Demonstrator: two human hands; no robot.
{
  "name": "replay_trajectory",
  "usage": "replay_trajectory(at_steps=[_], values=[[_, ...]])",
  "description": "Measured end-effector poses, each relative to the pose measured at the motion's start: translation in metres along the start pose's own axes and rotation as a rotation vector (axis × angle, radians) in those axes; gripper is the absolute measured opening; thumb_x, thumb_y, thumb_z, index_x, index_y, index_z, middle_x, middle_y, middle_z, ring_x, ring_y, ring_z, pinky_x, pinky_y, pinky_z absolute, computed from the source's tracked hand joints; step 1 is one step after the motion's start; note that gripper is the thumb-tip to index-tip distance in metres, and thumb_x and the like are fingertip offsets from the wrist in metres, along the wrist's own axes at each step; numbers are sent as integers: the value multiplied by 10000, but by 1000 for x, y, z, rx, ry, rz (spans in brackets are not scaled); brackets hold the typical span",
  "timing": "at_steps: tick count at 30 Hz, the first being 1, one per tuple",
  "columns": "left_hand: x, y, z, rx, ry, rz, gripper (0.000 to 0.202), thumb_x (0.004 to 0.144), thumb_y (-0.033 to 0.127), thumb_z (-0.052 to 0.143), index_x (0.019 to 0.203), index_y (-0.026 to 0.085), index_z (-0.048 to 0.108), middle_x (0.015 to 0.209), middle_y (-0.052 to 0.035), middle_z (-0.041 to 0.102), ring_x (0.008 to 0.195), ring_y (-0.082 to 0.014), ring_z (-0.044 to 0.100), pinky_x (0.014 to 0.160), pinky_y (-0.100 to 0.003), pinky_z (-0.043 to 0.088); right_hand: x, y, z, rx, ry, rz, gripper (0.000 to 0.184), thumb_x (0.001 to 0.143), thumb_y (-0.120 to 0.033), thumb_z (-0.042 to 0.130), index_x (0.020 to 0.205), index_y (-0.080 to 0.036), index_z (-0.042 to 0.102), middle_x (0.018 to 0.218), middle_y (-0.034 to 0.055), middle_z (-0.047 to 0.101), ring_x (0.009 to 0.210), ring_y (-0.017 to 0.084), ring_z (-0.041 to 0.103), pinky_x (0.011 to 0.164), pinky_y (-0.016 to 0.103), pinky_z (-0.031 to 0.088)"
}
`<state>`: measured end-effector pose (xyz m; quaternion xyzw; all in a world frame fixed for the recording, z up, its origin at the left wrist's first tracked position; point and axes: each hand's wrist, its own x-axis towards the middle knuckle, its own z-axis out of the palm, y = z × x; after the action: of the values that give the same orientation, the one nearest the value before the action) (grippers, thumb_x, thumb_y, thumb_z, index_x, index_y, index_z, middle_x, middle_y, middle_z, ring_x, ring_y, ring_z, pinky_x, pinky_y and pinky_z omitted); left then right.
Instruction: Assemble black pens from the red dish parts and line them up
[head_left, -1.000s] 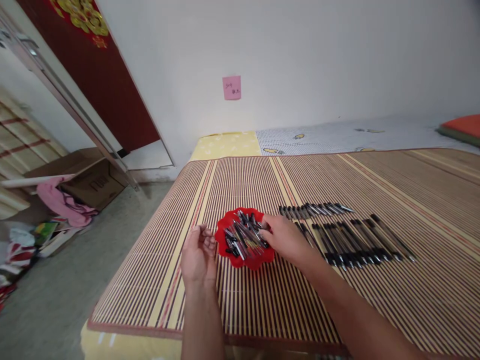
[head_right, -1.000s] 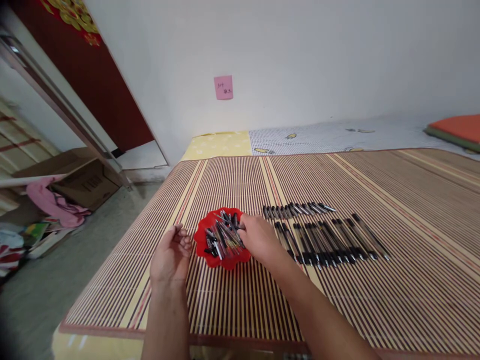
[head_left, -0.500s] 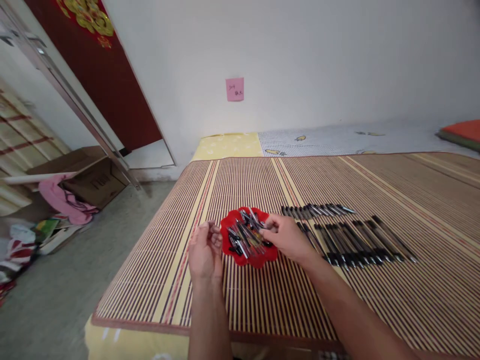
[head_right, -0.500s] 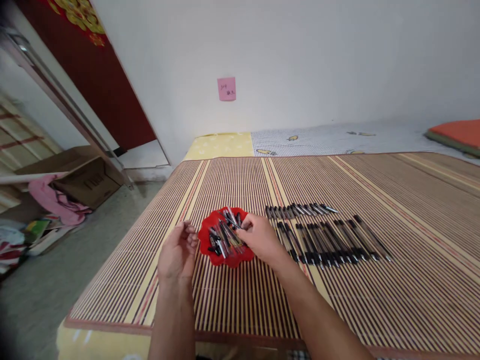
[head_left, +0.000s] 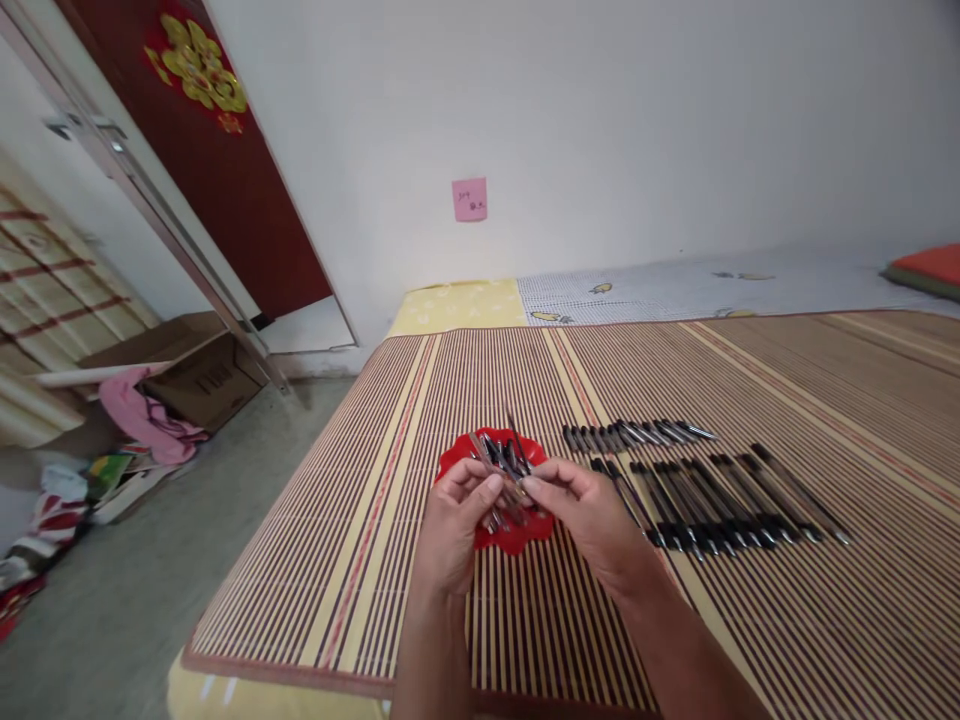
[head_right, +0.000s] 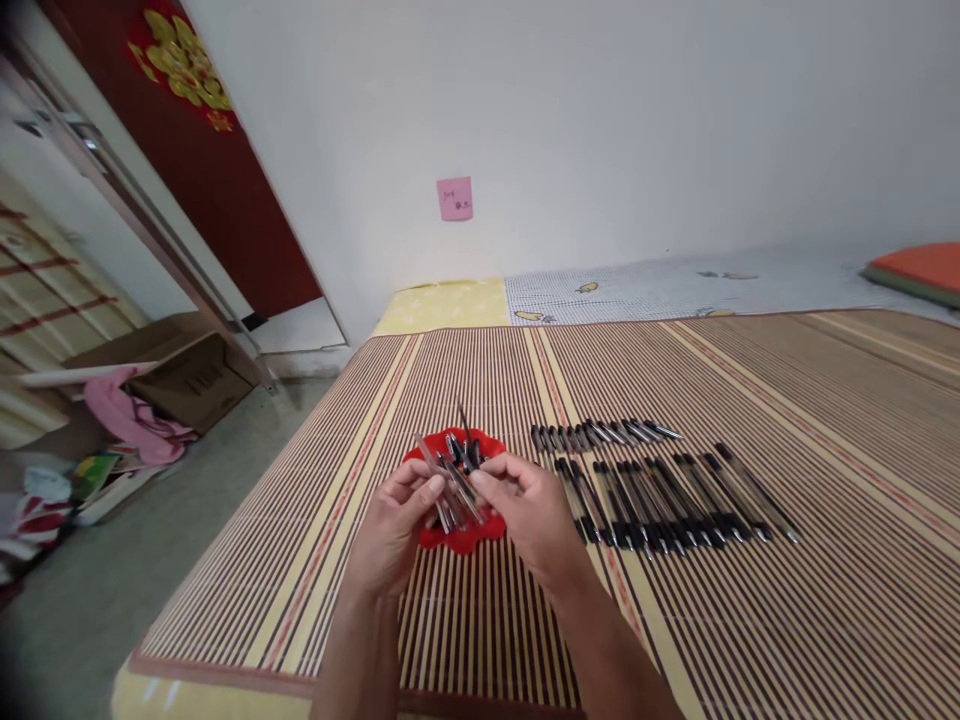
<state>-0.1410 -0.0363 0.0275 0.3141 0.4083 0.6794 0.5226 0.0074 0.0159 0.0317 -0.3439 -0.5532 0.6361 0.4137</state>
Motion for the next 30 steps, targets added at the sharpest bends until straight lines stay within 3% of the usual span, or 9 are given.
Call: replay_trajectory(at_steps=[4, 6, 10, 14, 18, 23, 27, 30], values=[[-4, 0, -3, 95, 20, 46, 203, 772, 279, 803, 896, 164, 692, 877, -38, 717, 792, -129, 656, 747, -240, 515, 2, -10, -19, -48, 96, -94, 243, 819, -422, 723, 828, -183, 680, 675, 1, 649, 602, 126, 583, 566, 249, 461], [-5, -1, 0, 136, 16, 55, 200, 788, 284, 789, 932, 168, 711, 912, -47, 722, 832, -143, 664, 776, -255, 520, 2, -16, -29, -19, 137, -132, 240, 820, -415, 729, 870, -186, 679, 687, 2, 651, 590, 122, 582, 540, 239, 456], [-8, -2, 8, 182, -26, 38, 258, 805, 286, 777, 1030, 171, 725, 866, -52, 721, 812, -143, 658, 753, -247, 513, 1, -24, -44, 48, 208, -175, 235, 824, -386, 735, 930, -186, 675, 737, 13, 675, 590, 117, 605, 530, 228, 469], [-8, -2, 14, 49, -33, -8, 321, 822, 276, 765, 1112, 159, 692, 806, -49, 718, 620, -80, 580, 599, -186, 452, -1, -28, -49, 93, 238, -187, 236, 827, -374, 740, 947, -193, 647, 818, 31, 703, 644, 138, 666, 559, 239, 512], [-6, 0, 15, -88, 62, -42, 356, 767, 263, 814, 1071, 134, 681, 814, -73, 725, 691, -110, 627, 580, -177, 452, -5, -32, -49, 44, 180, -171, 214, 836, -363, 729, 936, -194, 643, 831, 43, 716, 674, 152, 687, 568, 244, 525], [-3, 3, 11, -178, 177, -39, 363, 693, 242, 865, 974, 141, 659, 792, -53, 721, 677, -106, 637, 637, -200, 509, -11, -34, -49, -191, 21, -118, 181, 909, -376, 641, 916, -195, 655, 613, -24, 630, 432, 78, 490, 426, 219, 388], [-2, 3, 9, -196, 240, 0, 355, 671, 237, 878, 916, 156, 635, 773, -36, 709, 656, -97, 624, 617, -185, 493, -11, -31, -50, -346, -126, -164, 174, 939, -349, 598, 894, -196, 669, 637, -9, 643, 582, 117, 592, 554, 243, 458], [-4, 1, 7, -133, 218, 69, 337, 710, 248, 850, 969, 168, 649, 786, -34, 706, 657, -98, 610, 584, -174, 457, -10, -30, -51, -381, -113, -178, 166, 932, -331, 587, 942, -204, 692, 706, 10, 681, 622, 133, 611, 571, 259, 465]])
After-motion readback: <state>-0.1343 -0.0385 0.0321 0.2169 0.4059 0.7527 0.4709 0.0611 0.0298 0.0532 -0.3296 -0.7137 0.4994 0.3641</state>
